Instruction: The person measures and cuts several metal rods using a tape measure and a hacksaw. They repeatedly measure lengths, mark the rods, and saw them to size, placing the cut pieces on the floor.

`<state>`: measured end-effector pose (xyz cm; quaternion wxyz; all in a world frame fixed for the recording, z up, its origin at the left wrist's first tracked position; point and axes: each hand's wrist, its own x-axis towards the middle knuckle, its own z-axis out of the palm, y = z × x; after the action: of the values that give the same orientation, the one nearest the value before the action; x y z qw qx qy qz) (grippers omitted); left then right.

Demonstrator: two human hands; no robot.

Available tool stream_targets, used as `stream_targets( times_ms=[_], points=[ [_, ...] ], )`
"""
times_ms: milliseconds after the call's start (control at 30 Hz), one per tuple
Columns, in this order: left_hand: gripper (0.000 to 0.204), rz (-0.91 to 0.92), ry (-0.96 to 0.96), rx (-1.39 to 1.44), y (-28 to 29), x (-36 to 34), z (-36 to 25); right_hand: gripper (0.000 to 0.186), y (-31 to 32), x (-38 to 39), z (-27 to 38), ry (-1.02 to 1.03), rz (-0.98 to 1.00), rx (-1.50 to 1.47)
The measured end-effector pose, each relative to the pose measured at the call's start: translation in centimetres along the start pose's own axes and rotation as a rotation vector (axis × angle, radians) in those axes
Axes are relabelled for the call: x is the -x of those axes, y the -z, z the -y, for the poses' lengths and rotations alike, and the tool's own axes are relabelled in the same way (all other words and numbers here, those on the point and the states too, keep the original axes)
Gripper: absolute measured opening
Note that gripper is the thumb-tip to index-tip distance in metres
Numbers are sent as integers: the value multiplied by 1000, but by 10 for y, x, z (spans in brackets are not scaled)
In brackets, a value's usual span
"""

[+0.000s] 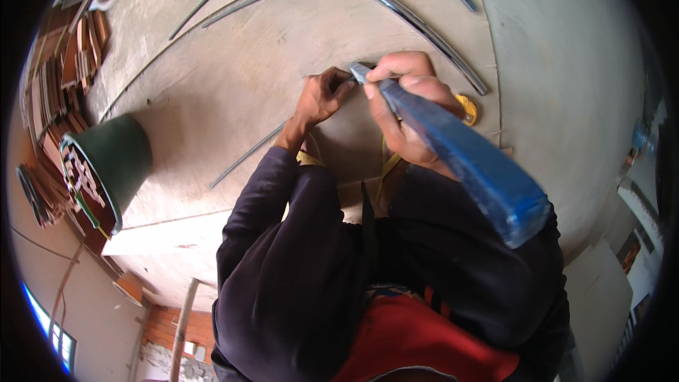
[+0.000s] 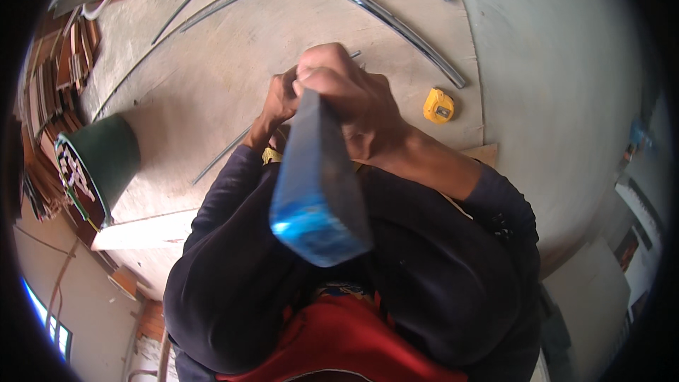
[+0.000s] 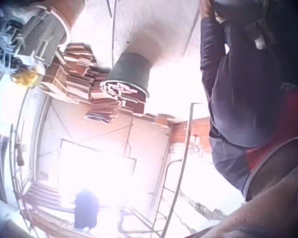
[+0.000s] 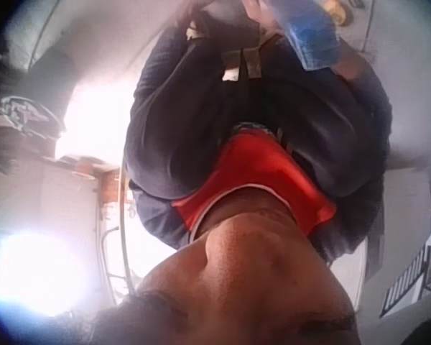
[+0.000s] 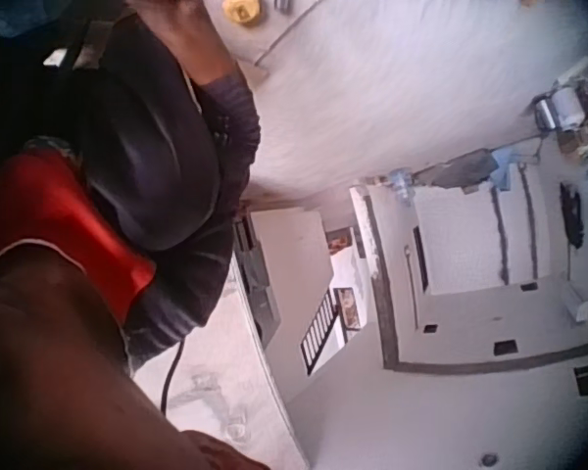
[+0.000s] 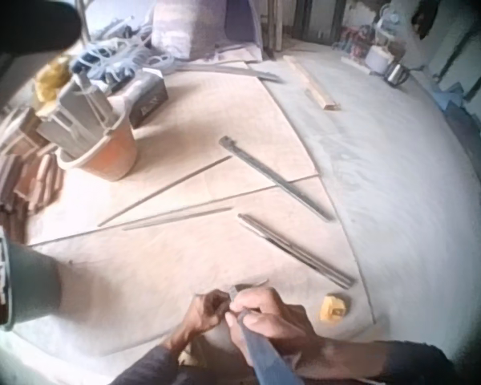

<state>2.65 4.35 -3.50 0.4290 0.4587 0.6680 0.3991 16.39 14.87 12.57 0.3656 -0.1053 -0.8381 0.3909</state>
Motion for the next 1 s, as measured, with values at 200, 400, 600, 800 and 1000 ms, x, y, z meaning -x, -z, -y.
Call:
stream_targets(
  times_ms=[200,400,600,800,1000],
  points=[
    [16,-160,-239,-264,-7,4,-7,27,-2,5,-1,5,-21,30],
    [17,-220,-221,-416,-19,13,6,34,5,3,6,-35,-4,33],
    [19,-245,-254,-446,-25,15,5,44,8,3,8,-35,105,100],
    [20,-248,-275,-440,-19,17,-15,45,4,1,7,-11,142,102],
    [21,-219,-295,-395,-18,25,-42,52,7,1,7,13,156,83]
  ],
)
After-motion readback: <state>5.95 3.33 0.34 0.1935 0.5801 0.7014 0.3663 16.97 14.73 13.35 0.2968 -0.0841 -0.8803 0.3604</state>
